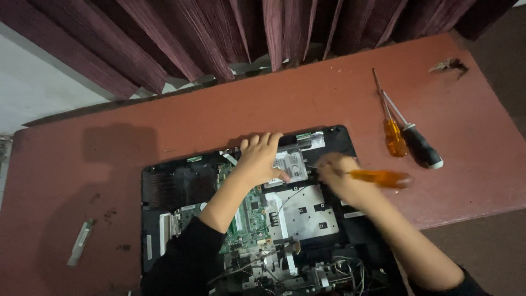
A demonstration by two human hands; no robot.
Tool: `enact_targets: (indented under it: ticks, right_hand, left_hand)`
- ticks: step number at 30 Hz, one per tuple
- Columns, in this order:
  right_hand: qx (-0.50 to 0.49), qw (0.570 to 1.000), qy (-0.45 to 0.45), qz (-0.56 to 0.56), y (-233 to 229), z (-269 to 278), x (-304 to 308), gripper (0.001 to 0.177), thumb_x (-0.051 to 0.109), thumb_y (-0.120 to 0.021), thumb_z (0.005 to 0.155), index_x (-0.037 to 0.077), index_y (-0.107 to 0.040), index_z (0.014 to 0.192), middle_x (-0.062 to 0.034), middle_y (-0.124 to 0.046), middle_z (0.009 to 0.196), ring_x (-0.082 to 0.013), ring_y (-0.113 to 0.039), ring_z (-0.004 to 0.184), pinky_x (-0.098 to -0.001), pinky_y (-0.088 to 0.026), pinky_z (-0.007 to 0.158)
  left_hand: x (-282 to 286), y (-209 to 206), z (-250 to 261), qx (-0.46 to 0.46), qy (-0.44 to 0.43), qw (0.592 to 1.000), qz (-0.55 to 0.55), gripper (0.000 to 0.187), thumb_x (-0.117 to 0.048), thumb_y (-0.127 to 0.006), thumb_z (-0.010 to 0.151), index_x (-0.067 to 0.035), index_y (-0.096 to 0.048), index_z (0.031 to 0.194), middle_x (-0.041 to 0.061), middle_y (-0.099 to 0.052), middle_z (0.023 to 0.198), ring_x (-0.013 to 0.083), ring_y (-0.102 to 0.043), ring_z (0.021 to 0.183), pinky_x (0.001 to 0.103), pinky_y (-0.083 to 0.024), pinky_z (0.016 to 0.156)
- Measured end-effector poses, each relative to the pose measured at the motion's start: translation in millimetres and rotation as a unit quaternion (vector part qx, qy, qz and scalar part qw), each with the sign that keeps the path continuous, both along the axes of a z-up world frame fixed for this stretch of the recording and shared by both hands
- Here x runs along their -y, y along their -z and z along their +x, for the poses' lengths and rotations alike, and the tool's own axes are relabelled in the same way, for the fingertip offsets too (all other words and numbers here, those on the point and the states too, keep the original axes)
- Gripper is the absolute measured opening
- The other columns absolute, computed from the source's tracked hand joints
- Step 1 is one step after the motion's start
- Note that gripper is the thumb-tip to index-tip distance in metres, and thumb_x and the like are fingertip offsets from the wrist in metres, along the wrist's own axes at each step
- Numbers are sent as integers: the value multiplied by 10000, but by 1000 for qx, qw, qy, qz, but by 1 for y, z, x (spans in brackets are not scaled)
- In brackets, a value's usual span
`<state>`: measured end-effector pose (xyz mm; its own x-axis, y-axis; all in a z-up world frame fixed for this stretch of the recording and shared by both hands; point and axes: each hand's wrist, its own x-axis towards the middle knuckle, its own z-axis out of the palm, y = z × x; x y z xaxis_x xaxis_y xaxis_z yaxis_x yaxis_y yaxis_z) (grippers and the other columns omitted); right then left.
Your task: Disassembling a laptop by removing screws and internal components like the hard drive and RAM, then reassembling them.
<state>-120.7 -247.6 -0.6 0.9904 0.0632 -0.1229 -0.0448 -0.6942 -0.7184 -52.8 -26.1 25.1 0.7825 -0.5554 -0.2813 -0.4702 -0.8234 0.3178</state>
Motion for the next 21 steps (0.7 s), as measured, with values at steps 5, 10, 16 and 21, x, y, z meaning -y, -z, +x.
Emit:
enact_targets:
  ticks: [5, 10, 16, 21]
  right_hand:
    - [-34, 994, -10, 105, -19, 6, -7, 315, 97, -428, 873, 22, -734, 870, -186, -728, 704, -323, -738, 725, -410, -554, 709]
    - [0, 998, -37, -46, 13, 5, -18, 187, 239, -521, 901, 176, -682, 829, 18, -706, 614, -158, -732, 691, -263, -530, 650]
    - [-125, 985, 96, 69, -7, -8, 39, 398, 299, -449, 975, 125, -609, 1294, -115, -723, 1059, -240, -718, 919, -352, -549, 803]
    - [156, 980, -10, -121, 33, -27, 96, 167, 168, -541, 1041, 12, -589, 1006, -119, -654, 789, -236, -611, 663, -362, -467, 702]
  left_hand:
    - [4, -12, -2, -23, -12, 1000, 11, 1037, -521, -776, 724, -28, -262, 1479, 203, -431, 1358, 401, -407, 1231, 502, -282, 984]
    - [3, 31, 11, -19, -11, 999, 26, 1120, -593, -771, 684, -73, -212, 1503, 168, -402, 1386, 371, -392, 1242, 510, -260, 1007]
    - [-25, 29, -19, 100, -25, 993, -58, 1213, -530, -823, 738, -134, -18, 1554, 137, -171, 1605, 417, -217, 1422, 602, -139, 1081]
    - [-129, -7, -94, 131, -109, 984, -53, 779, -472, -654, 877, -98, -316, 1471, 144, -254, 1558, 377, -162, 1449, 619, -134, 1078]
